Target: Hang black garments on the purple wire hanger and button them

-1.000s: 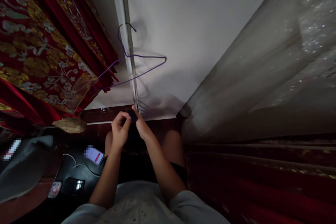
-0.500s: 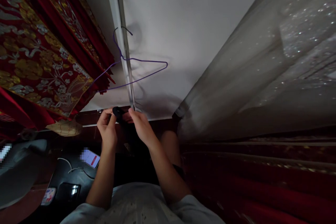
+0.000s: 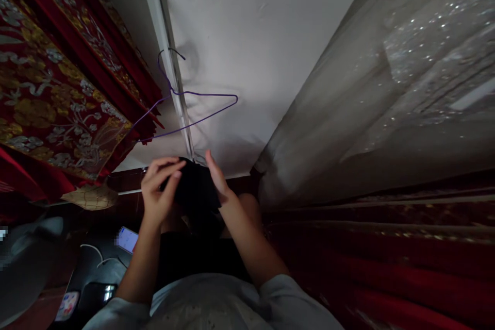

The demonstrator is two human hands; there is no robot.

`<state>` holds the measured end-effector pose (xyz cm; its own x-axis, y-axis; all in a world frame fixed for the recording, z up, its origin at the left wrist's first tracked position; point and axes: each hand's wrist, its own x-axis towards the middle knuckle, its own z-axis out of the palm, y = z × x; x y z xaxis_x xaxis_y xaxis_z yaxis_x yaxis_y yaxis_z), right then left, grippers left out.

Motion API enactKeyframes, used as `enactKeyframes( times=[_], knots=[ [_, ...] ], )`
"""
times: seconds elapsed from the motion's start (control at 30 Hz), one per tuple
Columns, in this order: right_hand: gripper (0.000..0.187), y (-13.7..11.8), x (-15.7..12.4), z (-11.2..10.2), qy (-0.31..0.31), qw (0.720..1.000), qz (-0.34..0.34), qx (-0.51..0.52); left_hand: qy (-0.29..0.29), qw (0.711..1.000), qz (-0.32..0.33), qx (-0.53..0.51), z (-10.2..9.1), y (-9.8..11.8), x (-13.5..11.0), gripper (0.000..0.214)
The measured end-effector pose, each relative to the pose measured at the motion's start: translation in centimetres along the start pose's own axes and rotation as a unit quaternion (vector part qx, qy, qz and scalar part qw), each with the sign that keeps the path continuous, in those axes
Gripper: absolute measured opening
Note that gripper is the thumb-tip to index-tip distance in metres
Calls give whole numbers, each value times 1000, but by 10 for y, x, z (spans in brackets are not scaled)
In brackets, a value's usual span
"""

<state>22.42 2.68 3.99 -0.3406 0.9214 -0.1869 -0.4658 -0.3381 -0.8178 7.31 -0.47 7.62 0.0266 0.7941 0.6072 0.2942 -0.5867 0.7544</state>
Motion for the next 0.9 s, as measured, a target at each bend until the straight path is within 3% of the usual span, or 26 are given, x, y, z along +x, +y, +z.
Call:
enactKeyframes(
  times=[0.07,0.13,0.2,0.3,0.37,0.43,0.57,0.63,0.7,0.77,0.83,0.9],
  knots=[
    [61,-13,-5,4,-41,996,80,-27,-21,998,-40,-34,-15,-12,13,37],
    [46,-23,-9,10,-112,975,169,-94,-127,980,-114,-101,-21,-30,16,59],
    [36,-32,-11,15,-190,942,213,-178,-247,943,-180,-130,-20,-49,9,72],
    [19,-45,-8,13,-255,895,158,-330,-388,895,-212,-53,-19,-75,-7,59],
    [20,-56,0,4,-219,867,71,-442,-459,864,-200,58,-29,-89,-12,52],
    [26,-68,13,-6,-141,840,-26,-524,-493,831,-179,187,-49,-98,-8,48],
    [44,-84,59,-24,48,831,-240,-499,-499,757,-167,387,-95,-103,10,26],
    [51,-80,87,-31,91,837,-294,-452,-468,750,-177,433,-111,-97,14,21],
    [45,-72,110,-39,87,847,-280,-443,-410,779,-176,439,-120,-91,15,26],
    [24,-65,123,-49,101,842,-250,-467,-342,828,-156,415,-126,-85,14,31],
    [8,-64,122,-60,151,813,-251,-503,-283,872,-133,376,-129,-83,13,30],
    [16,-70,111,-72,198,777,-274,-531,-235,904,-120,336,-130,-82,15,25]
  ],
)
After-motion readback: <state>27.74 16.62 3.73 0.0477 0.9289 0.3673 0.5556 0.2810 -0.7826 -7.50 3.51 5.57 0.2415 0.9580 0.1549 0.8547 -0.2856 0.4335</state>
